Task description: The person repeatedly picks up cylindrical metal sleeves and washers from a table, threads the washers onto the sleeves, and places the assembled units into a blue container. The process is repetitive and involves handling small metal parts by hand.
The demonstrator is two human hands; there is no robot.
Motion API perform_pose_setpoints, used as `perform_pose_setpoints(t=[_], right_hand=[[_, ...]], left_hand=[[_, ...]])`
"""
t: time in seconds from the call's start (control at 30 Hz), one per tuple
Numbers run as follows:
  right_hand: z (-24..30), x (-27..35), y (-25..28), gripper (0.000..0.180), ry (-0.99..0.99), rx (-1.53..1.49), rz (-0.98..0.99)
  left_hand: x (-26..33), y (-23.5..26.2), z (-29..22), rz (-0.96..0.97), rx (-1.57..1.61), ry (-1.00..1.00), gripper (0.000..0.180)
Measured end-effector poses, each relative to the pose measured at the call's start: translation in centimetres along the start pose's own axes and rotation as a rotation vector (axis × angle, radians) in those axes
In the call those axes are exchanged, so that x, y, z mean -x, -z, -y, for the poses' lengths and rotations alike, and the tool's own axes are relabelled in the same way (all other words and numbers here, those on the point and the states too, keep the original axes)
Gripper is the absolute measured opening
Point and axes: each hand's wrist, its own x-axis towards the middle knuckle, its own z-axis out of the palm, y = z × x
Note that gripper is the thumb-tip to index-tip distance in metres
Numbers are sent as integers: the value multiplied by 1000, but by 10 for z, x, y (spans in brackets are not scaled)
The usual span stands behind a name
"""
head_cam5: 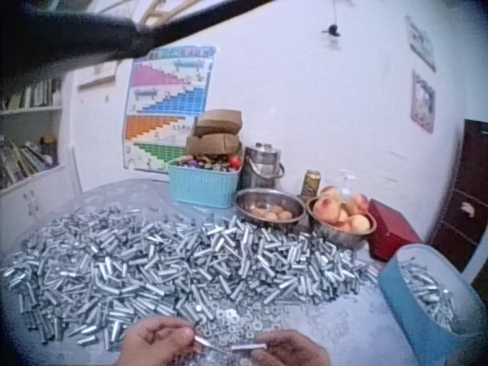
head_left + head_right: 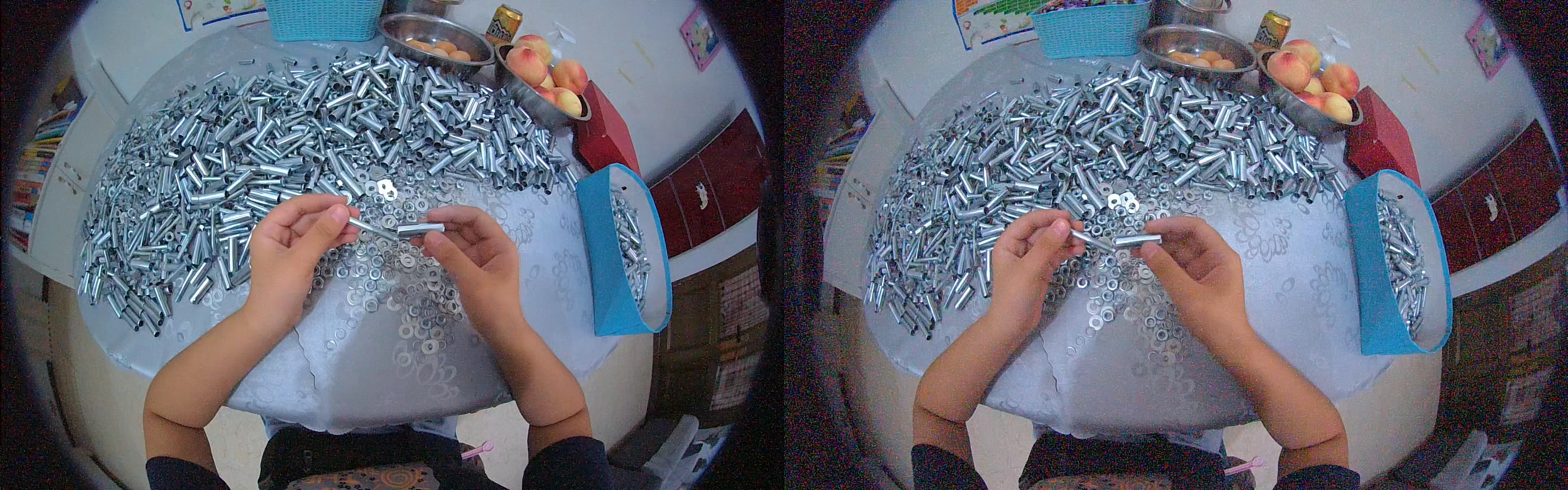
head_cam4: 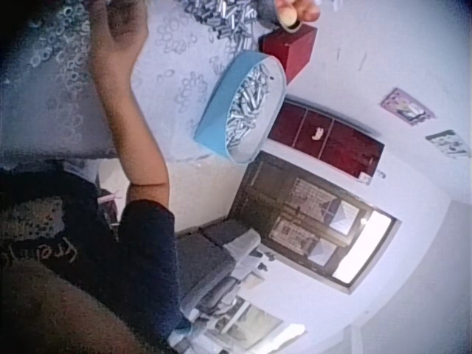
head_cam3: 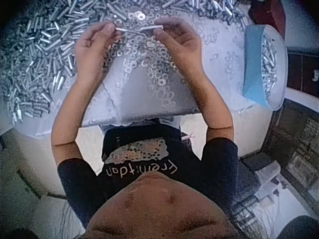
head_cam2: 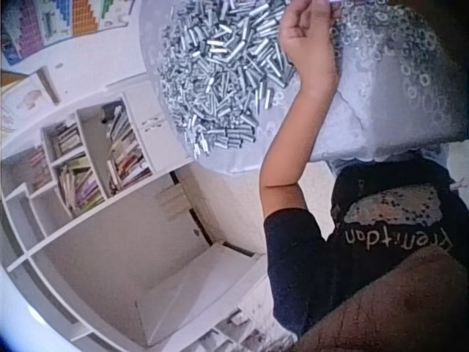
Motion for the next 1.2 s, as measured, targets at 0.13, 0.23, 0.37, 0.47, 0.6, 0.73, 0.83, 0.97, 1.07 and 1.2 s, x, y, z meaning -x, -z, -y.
perform_pose_setpoints(t=[0.13,0.23,0.37,0.47,0.6,0.73,0.83,0.97,1.07,1.2], right_hand=[[0,1,-3,22,-25,-7,20],[3,1,-1,22,-65,4,7],[2,0,0,22,-51,-17,24],[1,0,-1,22,-72,-15,28],[1,1,-3,23,-81,-30,47],[1,5,-5,23,-75,21,93],[4,7,-4,22,-110,60,83],[2,5,-2,23,-125,88,88],[1,4,-2,23,-109,100,94],[2,3,0,24,-102,110,114]], left_hand=[[0,1,2,-10,-12,-8,20],[0,1,2,-7,10,-32,19],[-2,4,4,-19,5,-40,18],[-1,1,5,11,25,-15,17],[6,1,7,114,17,-3,18],[10,1,10,215,-102,6,17],[13,0,9,245,-146,45,17],[13,3,14,281,-57,73,16],[11,2,11,286,-38,104,14],[9,2,11,320,-25,126,12]])
